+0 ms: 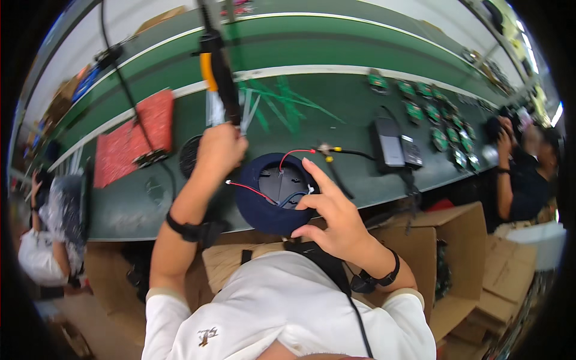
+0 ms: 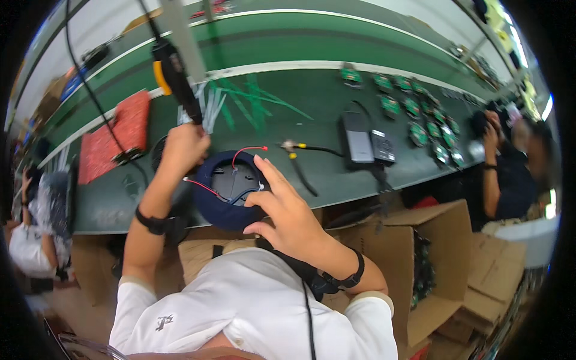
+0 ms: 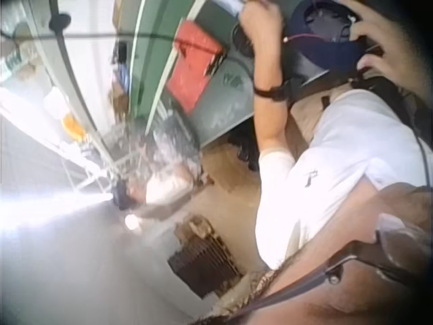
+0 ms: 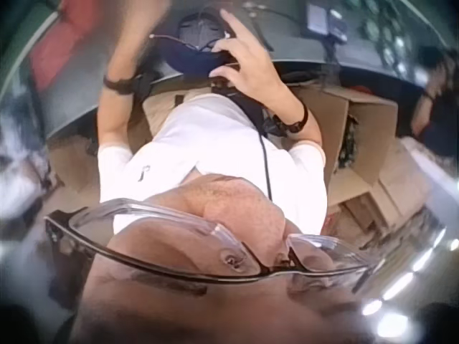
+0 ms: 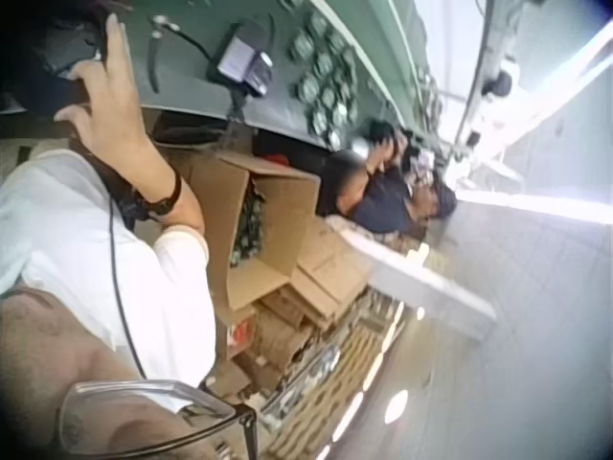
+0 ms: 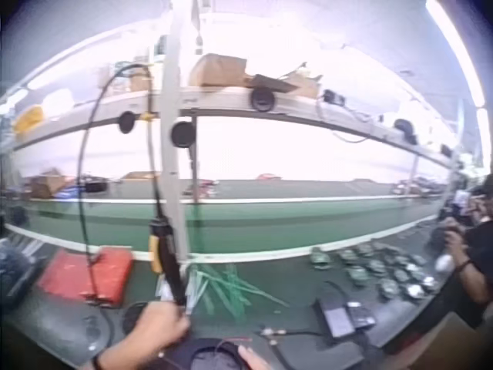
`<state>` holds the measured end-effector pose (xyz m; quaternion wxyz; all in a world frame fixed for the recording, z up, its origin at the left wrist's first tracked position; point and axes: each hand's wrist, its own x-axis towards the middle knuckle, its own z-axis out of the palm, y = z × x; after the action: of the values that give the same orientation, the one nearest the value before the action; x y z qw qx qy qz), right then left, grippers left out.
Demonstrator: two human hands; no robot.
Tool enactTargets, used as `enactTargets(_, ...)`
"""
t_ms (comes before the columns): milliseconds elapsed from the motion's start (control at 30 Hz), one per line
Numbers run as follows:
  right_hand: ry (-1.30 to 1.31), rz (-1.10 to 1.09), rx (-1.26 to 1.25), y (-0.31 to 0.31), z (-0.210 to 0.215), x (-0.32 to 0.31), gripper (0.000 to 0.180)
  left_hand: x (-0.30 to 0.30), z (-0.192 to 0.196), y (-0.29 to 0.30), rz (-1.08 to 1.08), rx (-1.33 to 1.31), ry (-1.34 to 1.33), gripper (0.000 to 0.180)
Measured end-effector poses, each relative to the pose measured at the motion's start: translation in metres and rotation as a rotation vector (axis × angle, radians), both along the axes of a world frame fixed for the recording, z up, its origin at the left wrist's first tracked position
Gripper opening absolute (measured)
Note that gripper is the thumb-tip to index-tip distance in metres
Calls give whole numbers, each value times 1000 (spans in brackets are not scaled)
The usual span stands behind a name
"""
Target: The person assembles small electronic modules by inserting green circuit boards into black plastic housings. They use a handheld heat tool to secure components, then trim excess wire with pliers. Completed units are placed into a cardboard box, and the process repeats with new boards and housings.
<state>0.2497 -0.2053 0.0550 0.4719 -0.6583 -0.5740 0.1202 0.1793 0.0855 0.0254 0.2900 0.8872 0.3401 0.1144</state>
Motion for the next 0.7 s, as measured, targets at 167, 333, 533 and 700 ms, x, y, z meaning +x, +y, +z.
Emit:
enactTargets(167,247,-306,332,-68,30,66,57,11,12,5,10,-93,-25,11)
enactTargets(333,-3,-840,318,-134,31,217,54,16,12,14,25,-164,-98,39)
enactTargets(533,-311,-1221,108,-208,19,395,54,-18,4,-1,-26,181,-393,30)
enactTargets(700,-447,-1386,-70,-200,32,448,60,-78,-1,-58,18,-66,-528,19)
